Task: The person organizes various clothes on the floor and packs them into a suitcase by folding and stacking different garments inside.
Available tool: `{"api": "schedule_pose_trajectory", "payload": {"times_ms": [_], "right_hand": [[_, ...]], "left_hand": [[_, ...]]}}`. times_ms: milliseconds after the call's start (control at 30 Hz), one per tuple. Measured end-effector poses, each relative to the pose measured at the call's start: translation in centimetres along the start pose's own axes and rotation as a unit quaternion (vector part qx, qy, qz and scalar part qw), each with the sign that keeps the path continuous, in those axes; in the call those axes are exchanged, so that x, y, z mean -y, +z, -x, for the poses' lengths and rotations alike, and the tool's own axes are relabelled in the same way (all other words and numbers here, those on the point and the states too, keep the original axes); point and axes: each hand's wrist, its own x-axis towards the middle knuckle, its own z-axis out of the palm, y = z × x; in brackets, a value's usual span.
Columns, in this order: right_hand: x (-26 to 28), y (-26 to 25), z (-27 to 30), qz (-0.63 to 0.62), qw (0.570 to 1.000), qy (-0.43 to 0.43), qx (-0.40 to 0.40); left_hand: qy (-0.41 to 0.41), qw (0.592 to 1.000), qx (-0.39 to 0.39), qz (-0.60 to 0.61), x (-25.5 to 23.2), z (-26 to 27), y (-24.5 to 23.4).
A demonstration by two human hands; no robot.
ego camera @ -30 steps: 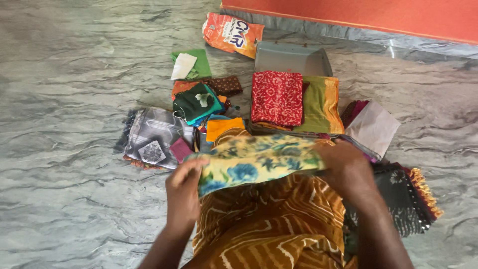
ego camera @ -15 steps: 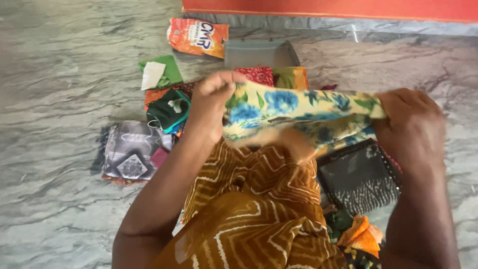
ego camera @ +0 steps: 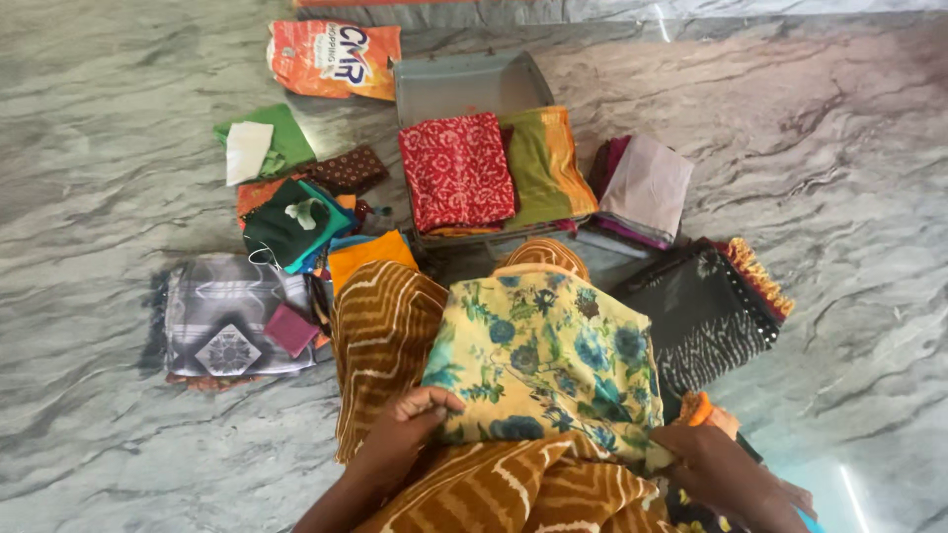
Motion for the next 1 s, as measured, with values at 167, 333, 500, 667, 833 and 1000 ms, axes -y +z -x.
{"api": "schedule_pose_trajectory", "payload": {"times_ms": [167,333,500,667,833,1000], "right_hand": [[0.4,-4.5,-0.2,0.0,0.996,-0.011,-0.093],[-1.5,-10.0,-7.1,0.045,0.987,-0.072,-0.138],[-1.1,-10.9,-13.9,-0.005,0.978,0.002,-0.208],[-2.0,-5.2,-14.5,0.05,0.974,-0.115,-0.19],[-2.8,-0.1,-12.4,0.024,0.974,-0.14,-0.174],[-3.2,3.8,-12.2,0.026,0.949,-0.127,-0.287]], "left_hand": [[0.031,0.99,0.031,-0.138,-5.1,-1.7,0.1],[-0.085,0.995,-0.053,-0.004,-8.5,-11.0,0.3],[-0.033,0.967,-0.117,-0.225,-9.9,-20.1,0.0],[0.011,0.767,-0.056,-0.64,-8.6,-17.0,1.8],[0.155,0.749,0.124,-0.632,-4.9,-14.0,3.2],[0.215,0.682,0.065,-0.696,0.2,-14.8,1.4]]}}
